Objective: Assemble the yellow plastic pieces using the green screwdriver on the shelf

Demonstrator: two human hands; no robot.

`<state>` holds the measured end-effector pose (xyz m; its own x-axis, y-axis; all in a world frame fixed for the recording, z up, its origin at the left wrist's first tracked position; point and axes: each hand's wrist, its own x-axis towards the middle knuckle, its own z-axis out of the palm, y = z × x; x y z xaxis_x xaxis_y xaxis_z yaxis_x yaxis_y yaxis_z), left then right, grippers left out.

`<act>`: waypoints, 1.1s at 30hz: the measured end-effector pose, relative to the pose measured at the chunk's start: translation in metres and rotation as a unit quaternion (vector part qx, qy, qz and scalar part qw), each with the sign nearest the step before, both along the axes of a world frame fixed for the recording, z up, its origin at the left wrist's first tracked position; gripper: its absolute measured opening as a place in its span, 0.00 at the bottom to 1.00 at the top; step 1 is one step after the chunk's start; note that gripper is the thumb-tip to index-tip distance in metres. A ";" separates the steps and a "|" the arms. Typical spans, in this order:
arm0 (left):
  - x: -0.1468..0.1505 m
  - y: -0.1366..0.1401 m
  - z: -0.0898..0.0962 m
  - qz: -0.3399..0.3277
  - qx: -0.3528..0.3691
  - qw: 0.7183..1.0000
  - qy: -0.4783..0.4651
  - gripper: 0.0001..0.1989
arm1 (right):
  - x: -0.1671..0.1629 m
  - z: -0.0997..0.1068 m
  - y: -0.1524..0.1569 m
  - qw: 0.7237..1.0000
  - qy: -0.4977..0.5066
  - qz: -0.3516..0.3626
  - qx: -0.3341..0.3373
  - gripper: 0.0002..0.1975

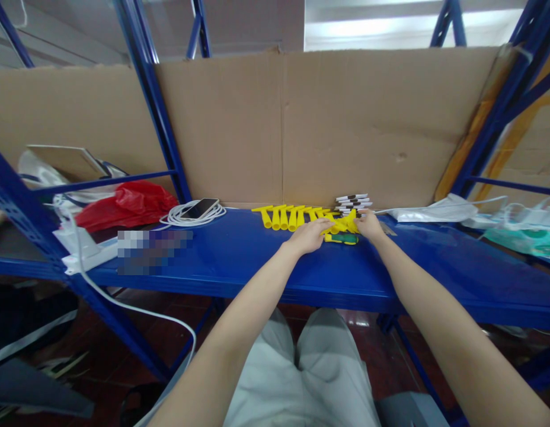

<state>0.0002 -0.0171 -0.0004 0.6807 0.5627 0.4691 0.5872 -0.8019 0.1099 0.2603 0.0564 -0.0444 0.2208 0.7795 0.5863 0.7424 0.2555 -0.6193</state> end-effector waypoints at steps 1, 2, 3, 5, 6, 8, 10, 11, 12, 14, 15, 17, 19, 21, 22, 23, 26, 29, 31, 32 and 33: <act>0.000 0.000 0.000 -0.001 0.001 1.000 -0.001 0.25 | -0.001 0.001 0.000 1.000 0.006 -0.015 0.001 0.14; 0.000 0.000 0.000 -0.001 0.001 1.000 -0.001 0.25 | -0.002 0.003 -0.001 0.999 0.012 -0.036 0.000 0.13; 0.000 0.000 0.000 -0.001 0.002 1.000 0.000 0.25 | -0.003 0.006 -0.003 0.998 0.013 -0.056 -0.005 0.13; 0.001 0.000 0.000 0.002 0.002 1.000 0.001 0.25 | -0.008 0.011 -0.007 0.997 0.002 -0.078 -0.026 0.13; 0.001 0.000 0.000 0.003 0.001 1.000 0.002 0.25 | -0.010 0.013 -0.009 0.996 -0.006 -0.085 -0.040 0.14; 0.001 -0.001 0.001 0.005 -0.002 1.000 0.003 0.25 | -0.013 0.016 -0.013 0.992 -0.023 -0.102 -0.063 0.15; 0.000 -0.002 0.001 0.006 -0.004 1.000 0.003 0.25 | -0.014 0.017 -0.015 0.990 -0.042 -0.119 -0.067 0.15; 0.000 -0.002 0.001 0.006 -0.004 1.000 0.002 0.25 | -0.014 0.018 -0.016 0.989 -0.052 -0.124 -0.063 0.15; 0.000 -0.002 0.001 0.007 -0.005 1.000 0.002 0.25 | -0.014 0.018 -0.017 0.989 -0.060 -0.123 -0.054 0.14; 0.000 -0.002 0.001 0.008 -0.007 1.000 0.000 0.25 | -0.015 0.020 -0.020 0.992 -0.064 -0.105 -0.028 0.11; 0.000 -0.001 0.001 0.008 -0.008 1.000 -0.001 0.25 | -0.017 0.022 -0.022 0.994 -0.059 -0.091 -0.015 0.10; 0.000 -0.002 0.002 0.008 -0.014 1.000 -0.002 0.25 | -0.023 0.029 -0.029 0.998 -0.033 -0.055 0.000 0.08; 0.000 -0.002 0.003 0.010 -0.020 1.000 -0.006 0.26 | -0.033 0.037 -0.038 1.000 0.021 -0.005 -0.008 0.05; 0.000 -0.003 0.003 0.012 -0.025 1.000 -0.014 0.29 | -0.045 0.045 -0.048 0.993 0.086 0.068 -0.040 0.06; 0.000 -0.002 0.003 0.011 -0.026 0.999 -0.019 0.30 | -0.050 0.048 -0.053 0.987 0.115 0.102 -0.054 0.07; 0.000 -0.002 0.003 0.010 -0.027 0.999 -0.025 0.31 | -0.056 0.051 -0.058 0.979 0.138 0.134 -0.072 0.07; 0.001 0.000 0.002 0.000 -0.024 0.999 -0.040 0.33 | -0.068 0.055 -0.070 0.951 0.181 0.215 -0.130 0.11; 0.001 0.000 0.002 0.008 -0.026 0.999 -0.042 0.34 | -0.076 0.056 -0.076 0.926 0.208 0.265 -0.169 0.17; 0.001 -0.003 0.004 0.024 -0.033 0.999 -0.033 0.34 | -0.079 0.057 -0.076 0.925 0.231 0.255 -0.162 0.18; 0.001 -0.006 0.006 0.031 -0.037 0.998 -0.027 0.33 | -0.080 0.057 -0.074 0.927 0.245 0.240 -0.151 0.18; 0.000 -0.008 0.008 0.037 -0.039 0.998 -0.022 0.33 | -0.079 0.057 -0.073 0.930 0.259 0.221 -0.137 0.18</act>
